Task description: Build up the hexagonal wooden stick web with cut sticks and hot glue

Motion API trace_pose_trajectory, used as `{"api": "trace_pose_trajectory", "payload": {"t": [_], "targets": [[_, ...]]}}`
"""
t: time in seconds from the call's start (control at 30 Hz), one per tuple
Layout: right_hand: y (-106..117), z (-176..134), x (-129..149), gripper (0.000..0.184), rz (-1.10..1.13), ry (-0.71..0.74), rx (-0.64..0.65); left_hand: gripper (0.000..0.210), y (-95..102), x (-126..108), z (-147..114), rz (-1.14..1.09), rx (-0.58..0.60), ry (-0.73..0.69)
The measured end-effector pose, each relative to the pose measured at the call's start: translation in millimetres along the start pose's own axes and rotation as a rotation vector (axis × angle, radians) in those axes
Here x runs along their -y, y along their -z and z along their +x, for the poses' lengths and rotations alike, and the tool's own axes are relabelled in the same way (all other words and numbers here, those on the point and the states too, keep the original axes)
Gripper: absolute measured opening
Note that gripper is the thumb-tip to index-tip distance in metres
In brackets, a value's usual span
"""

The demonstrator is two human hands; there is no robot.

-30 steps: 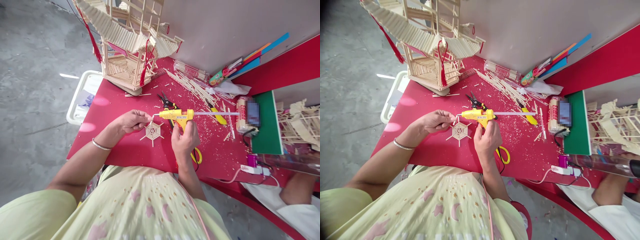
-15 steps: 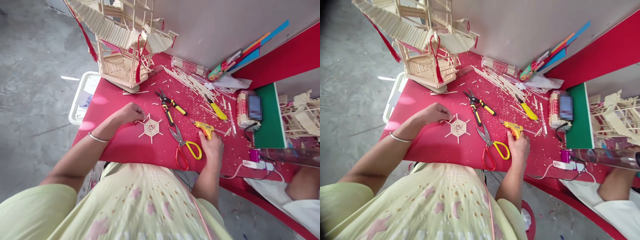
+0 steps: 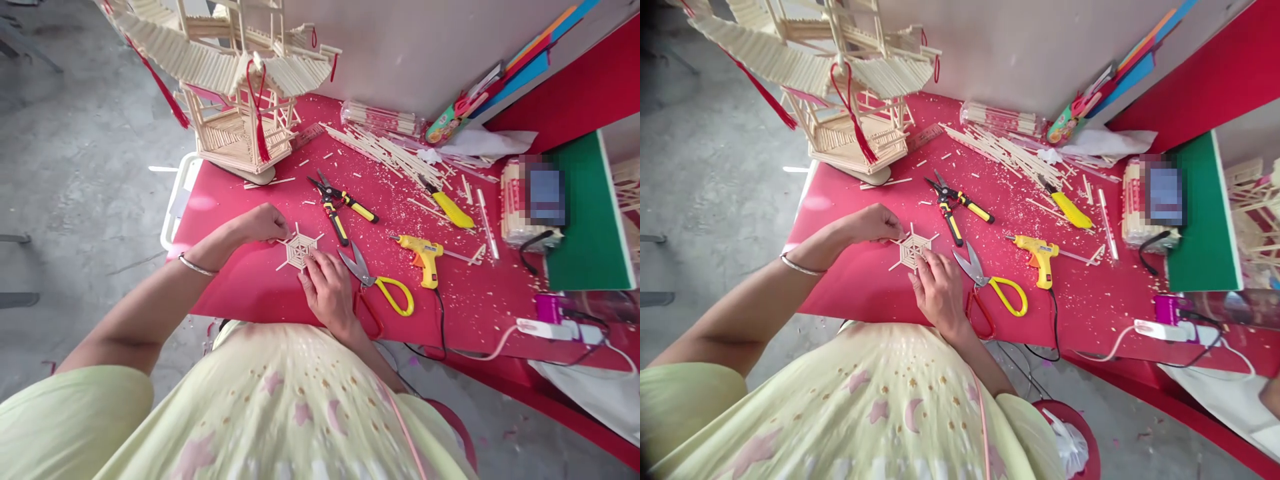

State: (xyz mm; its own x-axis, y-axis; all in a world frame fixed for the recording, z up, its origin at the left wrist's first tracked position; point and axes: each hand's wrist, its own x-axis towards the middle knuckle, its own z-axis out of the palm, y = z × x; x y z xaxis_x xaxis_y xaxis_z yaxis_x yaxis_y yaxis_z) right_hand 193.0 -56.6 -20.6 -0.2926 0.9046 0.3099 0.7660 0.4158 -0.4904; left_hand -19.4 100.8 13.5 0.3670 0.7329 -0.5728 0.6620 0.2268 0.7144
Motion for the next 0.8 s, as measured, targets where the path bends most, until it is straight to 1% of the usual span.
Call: {"api": "trace_pose_trajectory", "payload": {"t": [0.1,0.37,0.6,0.8], "targets": [[-3,-2,-4,0.043,-0.018,-0.007,0.037,0.016,-0.2,1,2,0.027,0.006,-0.018],[-1,0,-2,0.041,-0.034,-0.028,0.069,0.018,-0.8,0,2,0.028,0.047,-0.029],[-1,-1,-2,0.041,-0.028,-0.039,0.081,0.017,-2.5,-2,2,0.005,0.022,-0.03],[-1,-1,-2,0.04,-0.021,-0.034,0.077,0.012,-3.6,-9,0,0.04,0.002,-0.015]]}}
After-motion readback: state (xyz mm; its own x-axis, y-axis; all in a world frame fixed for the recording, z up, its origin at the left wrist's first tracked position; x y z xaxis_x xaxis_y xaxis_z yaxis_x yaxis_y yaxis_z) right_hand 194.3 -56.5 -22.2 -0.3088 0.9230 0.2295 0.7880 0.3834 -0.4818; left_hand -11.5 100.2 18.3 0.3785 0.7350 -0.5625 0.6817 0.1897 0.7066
